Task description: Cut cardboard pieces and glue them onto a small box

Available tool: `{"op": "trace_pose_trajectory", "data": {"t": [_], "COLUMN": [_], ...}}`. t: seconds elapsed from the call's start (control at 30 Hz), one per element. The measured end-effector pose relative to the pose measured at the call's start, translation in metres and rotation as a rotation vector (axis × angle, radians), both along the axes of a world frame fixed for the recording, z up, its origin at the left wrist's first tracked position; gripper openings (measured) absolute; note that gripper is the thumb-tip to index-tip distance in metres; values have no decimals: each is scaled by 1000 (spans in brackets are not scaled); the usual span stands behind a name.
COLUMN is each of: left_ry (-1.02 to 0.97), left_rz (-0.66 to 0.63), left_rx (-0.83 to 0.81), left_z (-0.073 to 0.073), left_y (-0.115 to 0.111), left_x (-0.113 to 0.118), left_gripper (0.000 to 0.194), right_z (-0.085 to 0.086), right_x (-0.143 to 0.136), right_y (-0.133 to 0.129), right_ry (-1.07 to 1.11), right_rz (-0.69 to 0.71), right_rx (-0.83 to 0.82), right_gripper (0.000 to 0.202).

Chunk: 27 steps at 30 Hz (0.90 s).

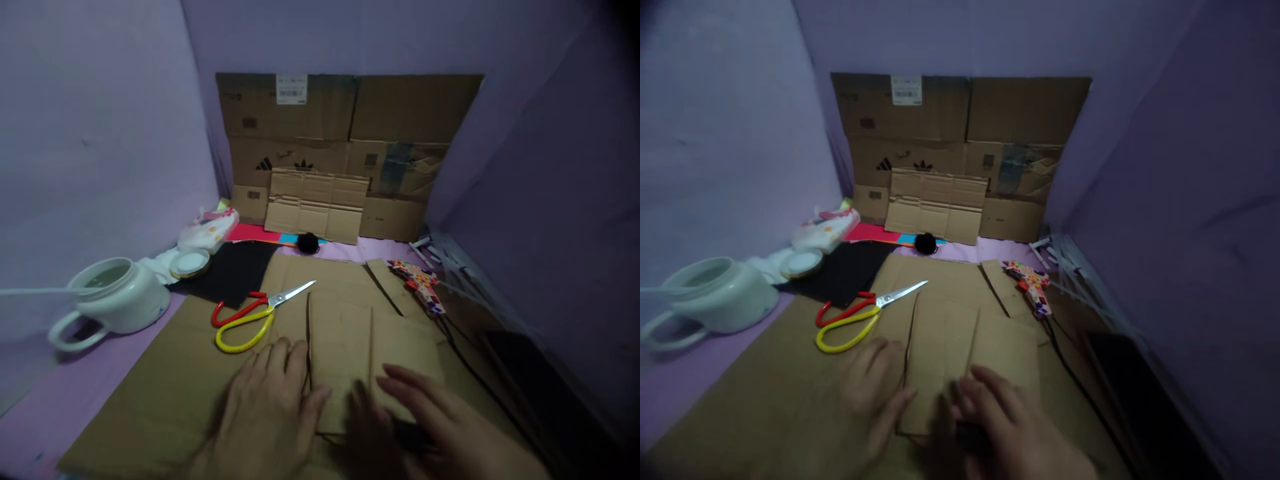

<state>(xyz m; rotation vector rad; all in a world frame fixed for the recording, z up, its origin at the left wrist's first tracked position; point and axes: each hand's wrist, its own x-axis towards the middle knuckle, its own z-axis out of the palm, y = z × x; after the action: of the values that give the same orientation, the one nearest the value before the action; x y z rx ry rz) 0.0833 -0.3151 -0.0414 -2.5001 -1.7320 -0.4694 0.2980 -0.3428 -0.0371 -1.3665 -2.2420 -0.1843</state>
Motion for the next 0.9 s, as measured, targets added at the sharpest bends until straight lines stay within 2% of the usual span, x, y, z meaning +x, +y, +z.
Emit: {"op": "trace_pose_trajectory", "data": {"t": [0.1,0.13,0.27,0.37,0.47,0.63,0.73,0.83,0.9], "left_ry": [7,32,32,-15,-67,-183,-239,-234,-217], "left_rz": [-77,-78,-148,-223,-277,-291,-248,-194,-160], "left_rx": [199,204,292,370,457,501,514,524,527], "left_z": [-30,-39,-63,-71,-76,-77,-74,-71,-70], "left_y": [-12,-16,-28,-27,-22,-17,-17,-18,-17], "left_x": [-3,-2,10,11,6,5,5,2,0], "left_gripper": [71,70,33,22,15,14,20,24,25], "right_z": [19,22,19,13,14,14,6,-1,-4], "right_x": [2,-2,-36,-57,-62,-43,-31,-26,-25], "right_y": [42,60,128,157,164,155,148,140,136], "right_ry": [-8,-22,-124,-149,-158,-100,-71,-58,-61], "right_rz": [-80,-87,-32,-5,-25,-111,-153,-305,-359], "right_rx": [-14,-29,-261,-393,-443,-462,-464,-443,-458], "right_gripper": [30,29,35,36,31,26,25,33,33]}}
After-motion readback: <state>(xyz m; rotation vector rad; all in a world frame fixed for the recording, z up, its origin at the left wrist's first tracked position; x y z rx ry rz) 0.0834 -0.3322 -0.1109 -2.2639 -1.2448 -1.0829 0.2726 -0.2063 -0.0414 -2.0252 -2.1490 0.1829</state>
